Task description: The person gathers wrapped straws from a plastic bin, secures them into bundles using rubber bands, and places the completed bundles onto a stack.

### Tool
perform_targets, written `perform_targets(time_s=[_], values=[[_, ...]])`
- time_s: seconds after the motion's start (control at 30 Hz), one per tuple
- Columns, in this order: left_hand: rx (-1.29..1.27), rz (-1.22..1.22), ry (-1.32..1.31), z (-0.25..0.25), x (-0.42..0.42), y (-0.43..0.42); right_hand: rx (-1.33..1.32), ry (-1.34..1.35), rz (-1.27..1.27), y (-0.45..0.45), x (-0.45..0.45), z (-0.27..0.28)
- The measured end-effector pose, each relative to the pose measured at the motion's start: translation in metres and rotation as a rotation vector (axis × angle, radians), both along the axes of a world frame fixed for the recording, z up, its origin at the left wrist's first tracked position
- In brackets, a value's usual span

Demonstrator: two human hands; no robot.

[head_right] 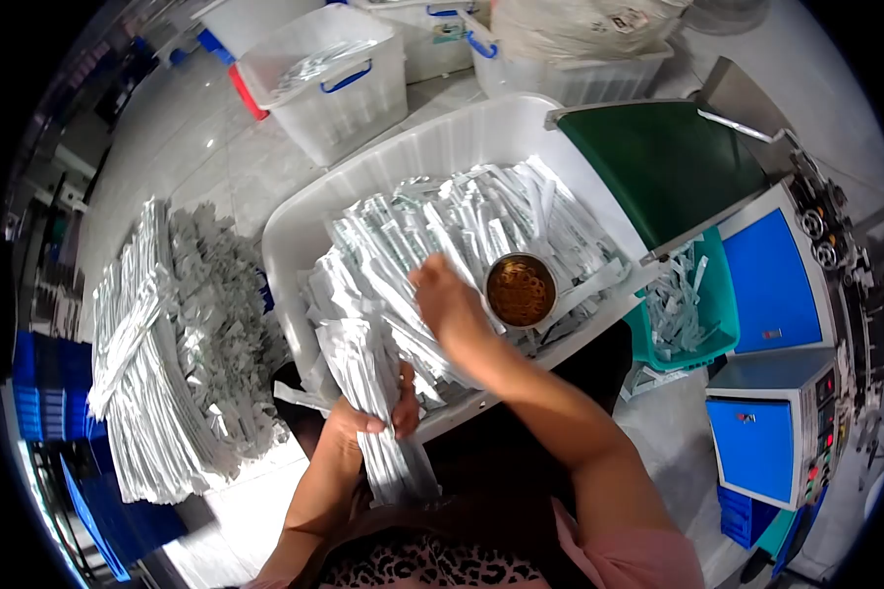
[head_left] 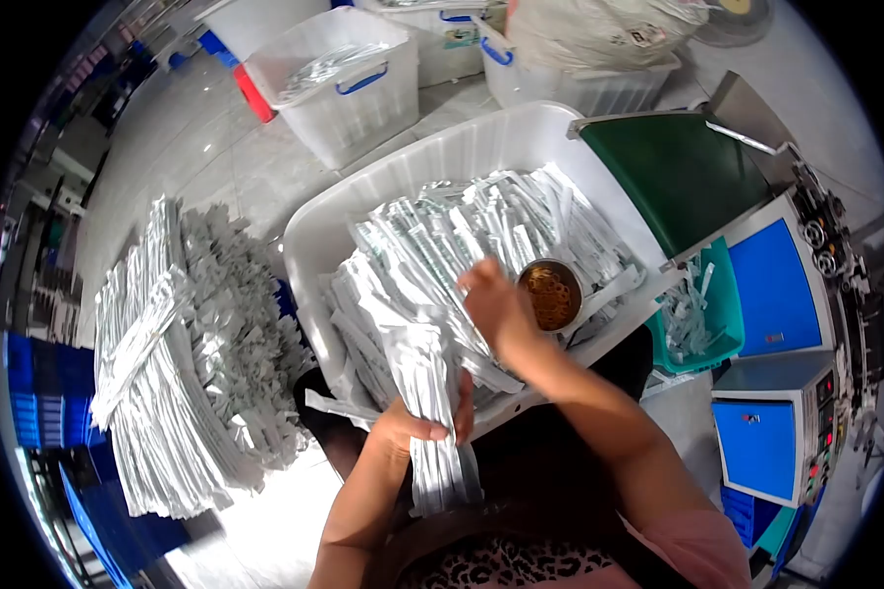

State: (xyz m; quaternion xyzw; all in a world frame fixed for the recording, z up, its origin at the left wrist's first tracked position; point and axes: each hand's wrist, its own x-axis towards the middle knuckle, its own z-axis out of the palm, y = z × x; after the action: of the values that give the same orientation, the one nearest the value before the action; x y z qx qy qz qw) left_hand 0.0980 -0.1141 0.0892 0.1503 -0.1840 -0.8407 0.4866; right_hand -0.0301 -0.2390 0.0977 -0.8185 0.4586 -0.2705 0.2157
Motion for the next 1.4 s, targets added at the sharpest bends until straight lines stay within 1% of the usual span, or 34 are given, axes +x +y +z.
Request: perform_targets(time_s=[0.03,0.07,0.1,0.13,0.2,0.23,0.3,0.37,0.4,0.43,0.5,0.57,0.6,0.63,0.67,0.7,0.73,0.77,0.83,0.87,0.9,0.93,0.97,1.03,1.07,1.1,1.13,1.17,1.2,1.23,1.3,1.33,1.37,1.4], values=[[-0.062,-0.039,0.031,0.008,-0.002,-0.001,-0.052,-0.022,-0.079,-0.019,0.002,-0.014],[-0.038,-0.016,0.076,0.007,0.0,0.001,0.037,-0.273,0.052,-0.028,-0.006,-0.028],[-0.018,0.012,0.119,0.007,0.004,0.004,0.13,-0.524,0.188,-0.032,-0.008,-0.017],[0.017,0.061,0.135,0.001,0.01,0.007,0.561,-0.339,0.018,-0.011,-0.015,-0.007],[0.088,0.139,0.154,-0.015,0.023,0.013,1.001,-0.978,0.359,0.024,-0.03,-0.011],[0.104,0.148,0.151,-0.02,0.025,0.015,1.208,-1.212,0.449,0.042,-0.026,-0.001],[0.128,0.11,0.202,-0.024,0.022,0.014,1.376,-1.638,0.491,0.06,-0.011,0.01],[0.118,0.106,0.217,-0.022,0.02,0.011,0.876,-1.216,0.296,0.052,0.009,0.032],[0.115,0.119,0.194,-0.022,0.02,0.011,0.504,-0.859,0.421,0.04,0.009,0.022],[0.105,0.131,0.17,-0.021,0.02,0.011,0.361,-0.766,0.476,0.036,0.016,0.019],[0.116,0.165,0.074,-0.018,0.02,0.013,0.439,-0.72,0.49,0.035,0.023,0.028],[0.075,0.112,-0.069,-0.027,0.018,0.013,0.528,-0.645,0.636,0.028,0.023,0.038],[0.058,0.082,-0.121,-0.021,0.016,0.012,0.597,-0.544,0.694,0.022,0.021,0.047],[0.041,0.053,-0.174,-0.013,0.015,0.01,0.565,-0.44,0.744,0.017,0.02,0.057],[0.051,0.022,-0.153,-0.009,0.013,0.008,0.527,-0.339,0.797,0.012,0.02,0.067],[0.063,-0.009,-0.129,-0.005,0.01,0.007,0.518,-0.335,0.807,0.009,0.021,0.076],[0.088,0.015,-0.181,0.0,0.006,0.007,0.556,-0.174,0.848,0.006,0.022,0.084],[0.049,-0.016,-0.129,-0.006,0.004,0.006,0.593,-0.011,0.882,0.004,0.023,0.089],[-0.027,-0.046,-0.243,-0.016,-0.002,0.005,0.615,0.034,0.848,0.003,0.023,0.09],[-0.011,-0.09,-0.396,-0.013,-0.004,0.005,0.621,0.197,0.969,0.001,0.023,0.094],[0.02,-0.102,-0.369,-0.017,-0.008,0.007,0.62,0.367,1.105,-0.002,0.027,0.098],[-0.035,-0.076,-0.334,-0.019,-0.008,0.005,0.647,0.295,1.087,-0.002,0.028,0.1],[-0.089,-0.044,-0.306,-0.011,-0.007,0.003,0.583,0.002,1.139,-0.008,0.024,0.081],[0.008,0.095,-0.15,-0.004,-0.009,0.011,0.907,-0.701,0.843,-0.004,0.025,0.065],[-0.042,0.134,-0.329,0.0,-0.002,0.014,1.113,-0.984,0.716,0.007,0.028,0.051],[0.003,0.263,-0.563,-0.012,-0.004,0.024,1.337,-1.042,0.613,0.018,0.029,0.036],[0.052,0.152,-0.608,-0.004,0.004,0.035,1.396,-1.003,0.539,0.032,0.02,-0.001],[-0.02,0.266,-0.674,-0.016,0.001,0.053,1.453,-0.966,0.462,0.047,0.012,-0.038],[-0.022,0.253,-0.703,-0.031,-0.001,0.071,1.624,-1.012,0.415,0.078,0.021,-0.005],[-0.029,0.232,-0.752,-0.033,-0.001,0.091,1.725,-0.978,0.47,0.089,0.02,-0.018],[0.025,0.295,-0.707,-0.015,-0.004,0.112,1.743,-0.911,0.435,0.097,0.03,-0.017],[0.025,0.416,-0.726,-0.022,-0.007,0.114,1.702,-0.88,0.504,0.096,0.04,-0.009],[0.019,0.54,-0.745,-0.03,-0.01,0.111,1.654,-0.848,0.577,0.094,0.053,0.005],[-0.045,0.632,-0.831,-0.017,-0.001,0.106,1.501,-0.791,0.581,0.097,0.065,0.022]])
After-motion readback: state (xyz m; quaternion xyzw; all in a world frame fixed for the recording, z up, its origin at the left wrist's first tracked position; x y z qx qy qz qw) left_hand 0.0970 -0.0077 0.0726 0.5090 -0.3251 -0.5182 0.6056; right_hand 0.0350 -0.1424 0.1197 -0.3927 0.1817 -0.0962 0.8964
